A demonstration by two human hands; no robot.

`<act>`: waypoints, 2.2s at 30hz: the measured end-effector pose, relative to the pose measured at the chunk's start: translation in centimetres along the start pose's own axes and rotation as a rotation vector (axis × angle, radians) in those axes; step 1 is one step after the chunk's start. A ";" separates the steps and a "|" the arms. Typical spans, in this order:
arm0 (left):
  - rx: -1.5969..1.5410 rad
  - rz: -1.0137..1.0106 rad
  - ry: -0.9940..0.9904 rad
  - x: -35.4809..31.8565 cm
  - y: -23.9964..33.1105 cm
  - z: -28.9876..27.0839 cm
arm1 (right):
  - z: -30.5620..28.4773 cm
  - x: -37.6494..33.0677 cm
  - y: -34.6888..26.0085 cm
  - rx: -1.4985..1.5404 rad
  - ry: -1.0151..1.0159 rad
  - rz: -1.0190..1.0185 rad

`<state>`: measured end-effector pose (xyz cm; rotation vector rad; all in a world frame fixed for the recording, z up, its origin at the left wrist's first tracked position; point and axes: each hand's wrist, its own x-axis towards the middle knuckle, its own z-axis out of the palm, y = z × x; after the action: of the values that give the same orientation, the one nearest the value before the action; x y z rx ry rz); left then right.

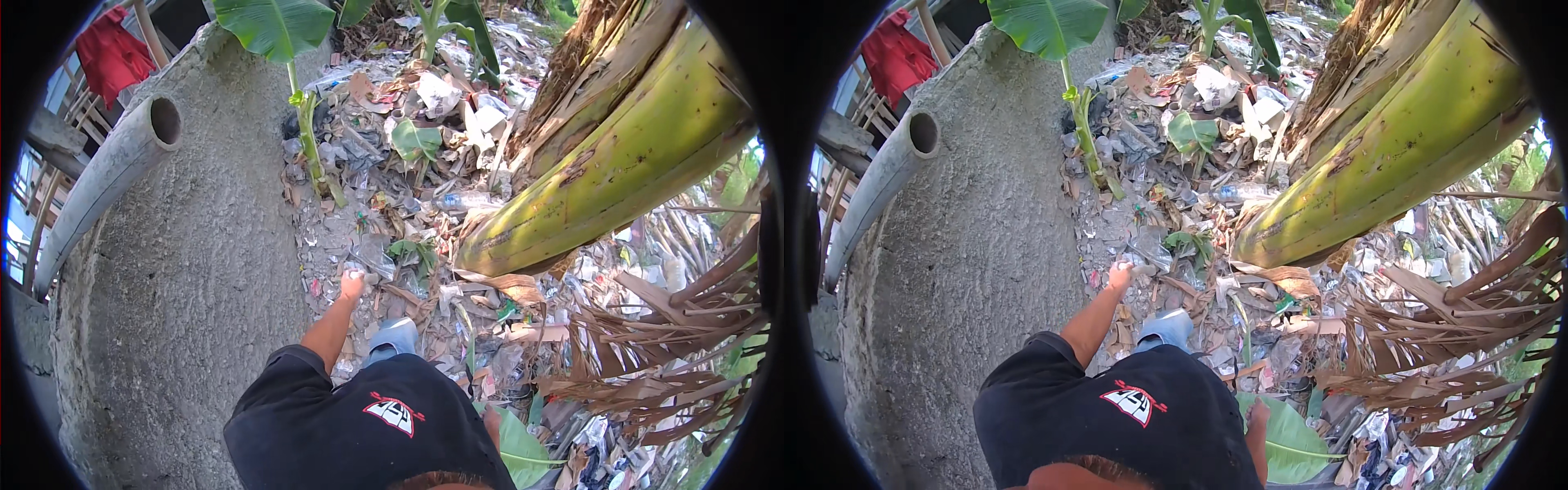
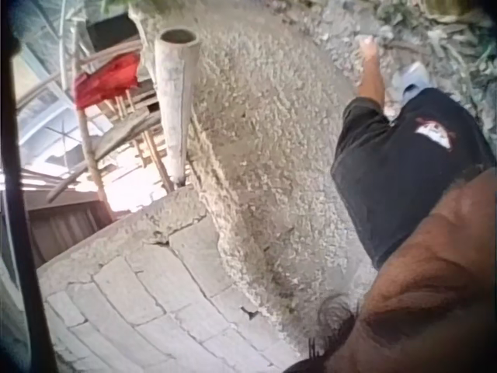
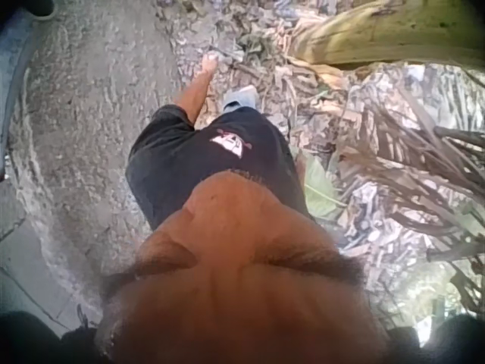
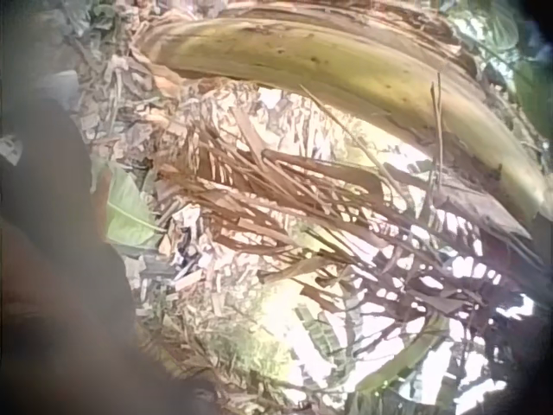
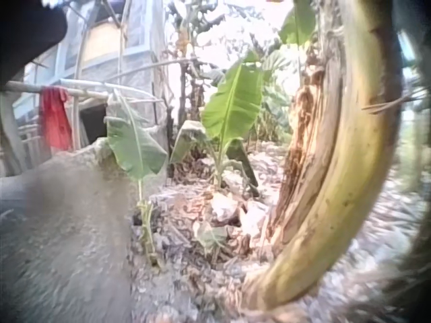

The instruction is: The person clears pieces of wood and debris from the ground by hand and moves them aside, then digs into the dirt and trash using a hoe.

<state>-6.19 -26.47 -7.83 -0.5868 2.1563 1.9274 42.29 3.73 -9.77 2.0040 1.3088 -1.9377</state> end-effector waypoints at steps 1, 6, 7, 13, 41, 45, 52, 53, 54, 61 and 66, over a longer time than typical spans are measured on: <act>0.000 0.000 -0.014 -0.2 -0.1 0.0 | 0.0 0.1 -0.1 -0.040 -0.022 -0.028; -0.010 -0.033 -0.018 -0.4 -0.2 0.1 | 1.2 0.6 -3.1 -0.193 -0.080 -0.120; 0.007 -0.010 -0.023 -0.5 -0.2 0.1 | 2.0 0.7 -4.4 -0.233 -0.090 -0.157; 0.120 0.085 0.110 -0.4 -1.0 0.4 | 7.5 -4.6 -15.8 -0.426 0.146 -0.842; 0.315 0.080 -0.069 -0.2 0.3 -2.1 | 18.3 -21.6 -50.2 -0.421 1.474 -1.695; 0.360 0.054 -0.064 -0.3 0.3 -1.6 | 18.9 -20.7 -51.1 -0.446 1.393 -1.673; 0.332 -0.003 -0.037 -0.6 1.4 -0.6 | 19.2 -19.1 -52.2 -0.348 1.335 -1.588; 0.328 0.001 -0.053 -0.7 1.4 -0.6 | 18.7 -18.7 -52.3 -0.393 1.448 -1.587; 0.315 0.005 -0.047 -0.8 1.5 -0.6 | 18.2 -18.1 -52.6 -0.394 1.437 -1.598; 0.375 0.022 0.010 -1.9 2.8 0.2 | 16.3 -15.7 -53.9 -0.384 1.397 -1.499; 0.452 0.053 0.011 -2.8 4.2 1.5 | 16.2 -15.6 -54.4 -0.293 1.454 -1.580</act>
<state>-5.54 -24.24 -3.08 -0.4565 2.5182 1.3825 -0.34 21.03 26.89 2.1054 3.7430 0.6406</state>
